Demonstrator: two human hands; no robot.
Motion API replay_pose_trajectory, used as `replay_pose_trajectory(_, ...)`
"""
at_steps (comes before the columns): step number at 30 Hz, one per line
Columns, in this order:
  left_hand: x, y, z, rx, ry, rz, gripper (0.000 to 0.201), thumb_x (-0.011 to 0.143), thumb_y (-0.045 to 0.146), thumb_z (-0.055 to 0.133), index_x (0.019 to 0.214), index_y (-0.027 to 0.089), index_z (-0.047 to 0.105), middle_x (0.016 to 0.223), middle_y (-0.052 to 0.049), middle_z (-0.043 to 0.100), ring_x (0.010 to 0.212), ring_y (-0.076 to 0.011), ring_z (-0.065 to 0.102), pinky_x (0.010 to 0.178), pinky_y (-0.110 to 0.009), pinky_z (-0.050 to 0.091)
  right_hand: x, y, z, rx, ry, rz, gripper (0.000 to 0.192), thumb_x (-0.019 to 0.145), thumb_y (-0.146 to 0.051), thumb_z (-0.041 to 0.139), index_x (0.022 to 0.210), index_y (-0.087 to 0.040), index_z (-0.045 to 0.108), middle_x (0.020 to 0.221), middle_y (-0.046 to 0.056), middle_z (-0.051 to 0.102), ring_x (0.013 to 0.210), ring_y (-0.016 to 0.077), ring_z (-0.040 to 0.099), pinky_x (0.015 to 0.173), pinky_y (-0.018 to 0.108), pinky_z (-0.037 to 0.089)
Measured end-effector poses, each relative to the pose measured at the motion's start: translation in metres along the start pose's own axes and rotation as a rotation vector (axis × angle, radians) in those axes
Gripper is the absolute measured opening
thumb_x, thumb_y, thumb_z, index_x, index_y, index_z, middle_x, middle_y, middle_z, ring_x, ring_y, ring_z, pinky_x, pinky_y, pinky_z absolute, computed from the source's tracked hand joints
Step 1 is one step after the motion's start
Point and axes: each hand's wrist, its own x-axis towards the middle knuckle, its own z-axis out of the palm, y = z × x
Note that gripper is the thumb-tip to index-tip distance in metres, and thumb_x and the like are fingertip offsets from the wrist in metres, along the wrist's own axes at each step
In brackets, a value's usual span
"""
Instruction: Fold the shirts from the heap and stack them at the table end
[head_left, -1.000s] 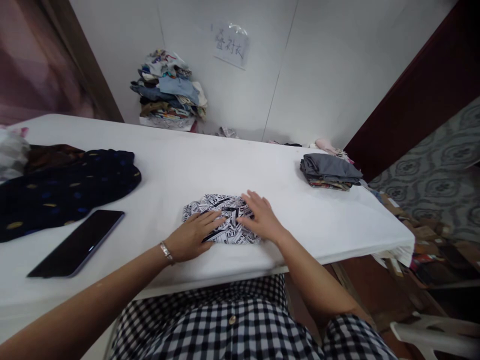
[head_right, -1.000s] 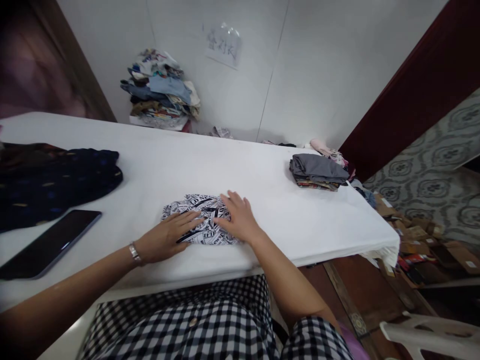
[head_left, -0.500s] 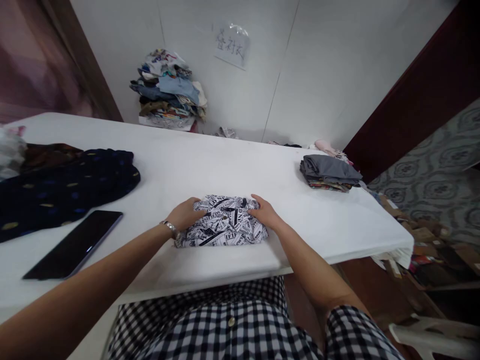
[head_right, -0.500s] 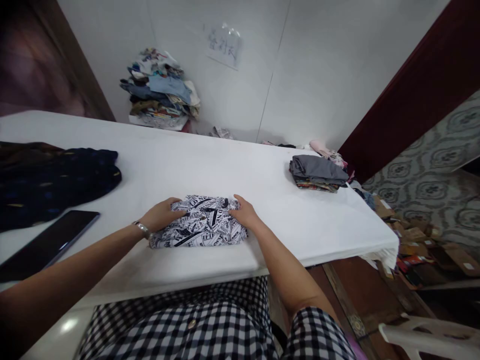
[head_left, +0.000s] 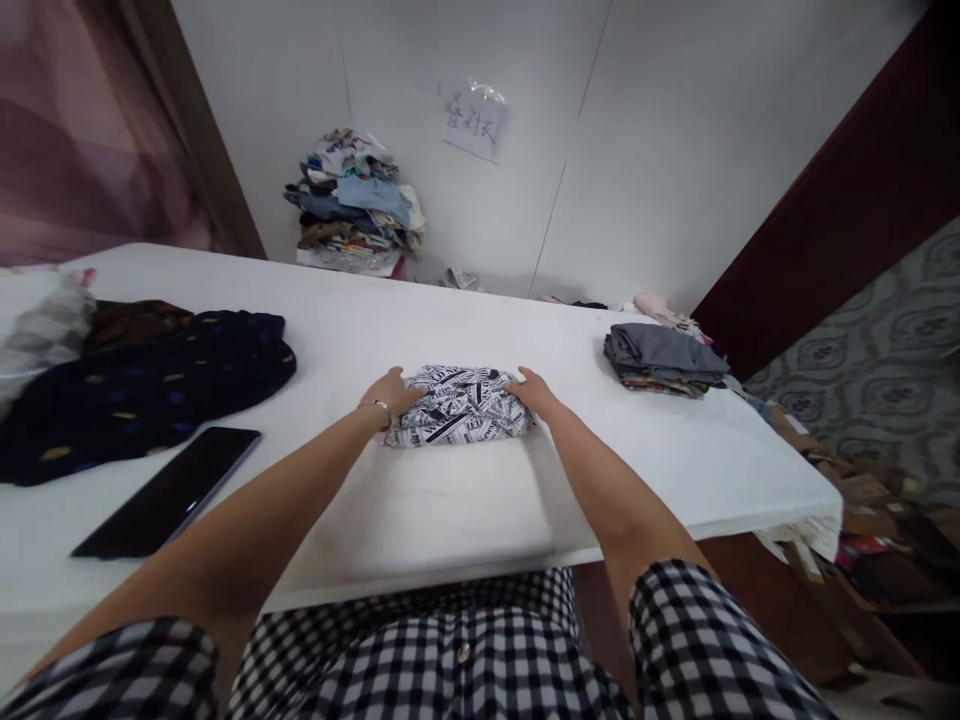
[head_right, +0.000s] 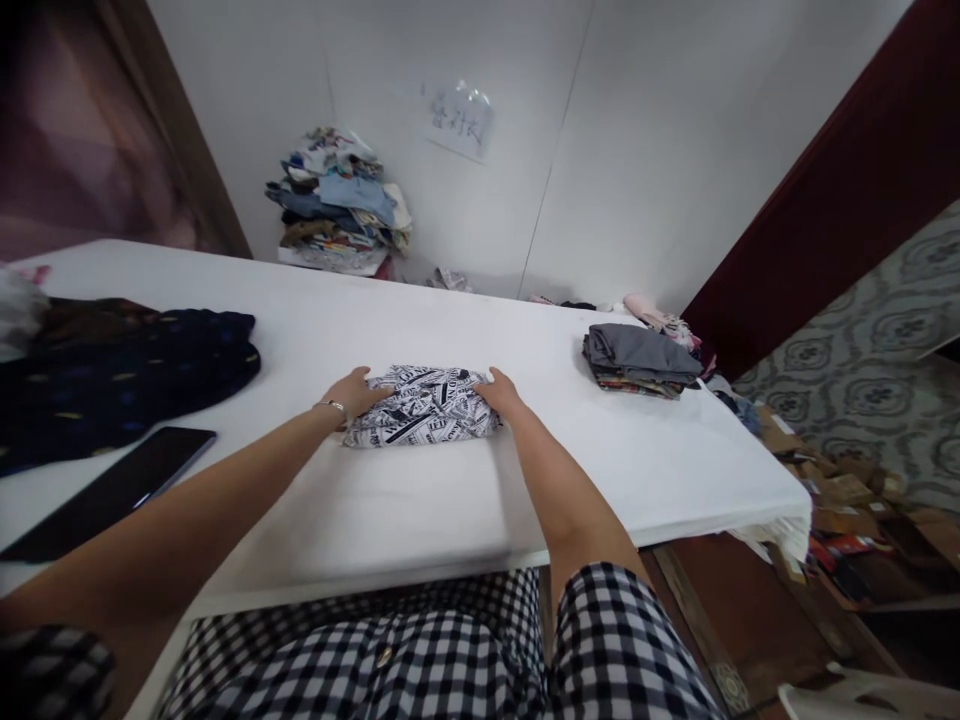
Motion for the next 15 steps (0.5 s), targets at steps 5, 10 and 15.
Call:
replay_pose_trajectory(5, -0.026, -0.003, -0.002, 0.184, 0.159, 0.407, 0.058, 0.085, 0.053, 0.046, 0.127, 0.015, 0.054, 0.132, -0.019, 0.053, 0.123, -0.0329, 0.048, 0.100, -0.046, 0.039, -0.025, 0.031, -0.017, 0.172, 0.182, -0.002, 0.053, 0.076, -0.038, 0.062, 0.124, -0.015, 0.057, 0.110, 0.010, 0.067, 0.093, 0.0193, 0.064, 0.081, 0.033, 0.052)
replay_pose_trajectory(10, -0.050, 0.012, 0.014, 0.326, 0.038, 0.844, 0.035, 0.089, 0.039, 0.049, 0.115, 0.021, 0.062, 0.120, -0.010, 0.062, 0.112, -0.0270, 0.053, 0.096, -0.044, 0.041, -0.085, 0.040, -0.017, 0.610, 0.114, 0.122, 0.027, 0.074, -0.038, 0.065, 0.091, -0.016, 0.062, 0.078, 0.005, 0.069, 0.060, 0.0143, 0.063, 0.056, 0.027, 0.052)
replay_pose_trajectory(15, -0.051, 0.029, 0.024, 0.490, 0.016, 0.772, 0.031, 0.092, 0.023, 0.038, 0.101, 0.018, 0.067, 0.097, -0.009, 0.069, 0.096, -0.0251, 0.061, 0.086, -0.042, 0.042, -0.137, 0.029, 0.016, 0.958, -0.356, 0.392, 0.017, 0.081, -0.027, 0.064, 0.092, -0.015, 0.058, 0.088, 0.011, 0.072, 0.078, 0.0222, 0.071, 0.070, 0.037, 0.058)
